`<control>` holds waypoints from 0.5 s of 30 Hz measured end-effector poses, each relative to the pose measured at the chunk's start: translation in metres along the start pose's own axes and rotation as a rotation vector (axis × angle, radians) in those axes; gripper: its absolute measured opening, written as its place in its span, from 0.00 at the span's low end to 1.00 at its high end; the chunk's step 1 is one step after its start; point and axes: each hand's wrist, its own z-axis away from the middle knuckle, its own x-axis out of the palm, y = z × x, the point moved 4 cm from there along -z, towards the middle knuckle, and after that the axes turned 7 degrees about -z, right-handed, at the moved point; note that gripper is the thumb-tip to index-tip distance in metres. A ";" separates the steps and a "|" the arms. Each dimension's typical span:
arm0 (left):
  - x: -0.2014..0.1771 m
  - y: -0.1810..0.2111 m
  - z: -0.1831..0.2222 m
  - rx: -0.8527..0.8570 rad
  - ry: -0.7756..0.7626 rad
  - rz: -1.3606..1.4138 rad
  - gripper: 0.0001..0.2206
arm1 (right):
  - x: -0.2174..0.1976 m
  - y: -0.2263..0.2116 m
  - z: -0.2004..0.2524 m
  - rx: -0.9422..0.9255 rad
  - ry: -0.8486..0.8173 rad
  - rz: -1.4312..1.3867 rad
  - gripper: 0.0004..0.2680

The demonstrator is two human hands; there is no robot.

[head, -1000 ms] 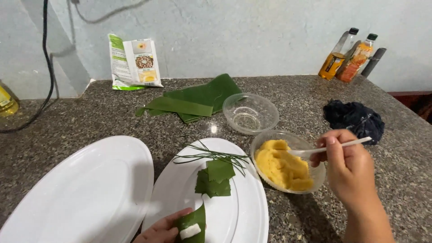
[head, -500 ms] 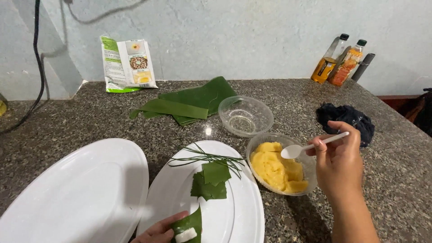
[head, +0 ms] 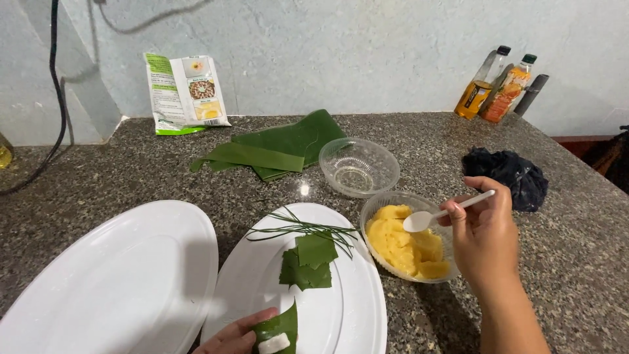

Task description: Tearing small pieces of green leaves and placing them on a plate to be used as a base for food portions, then adding white and yellow pastes with a spoon.

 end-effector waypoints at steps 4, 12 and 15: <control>0.011 0.005 -0.001 0.031 -0.228 -0.010 0.23 | 0.001 0.004 -0.001 -0.015 0.009 -0.004 0.12; 0.005 0.005 -0.004 -0.083 -0.031 0.008 0.25 | 0.002 0.002 0.001 -0.023 0.005 -0.041 0.11; 0.017 0.008 -0.003 0.049 -0.291 -0.094 0.25 | 0.003 0.006 0.000 -0.066 0.015 -0.084 0.10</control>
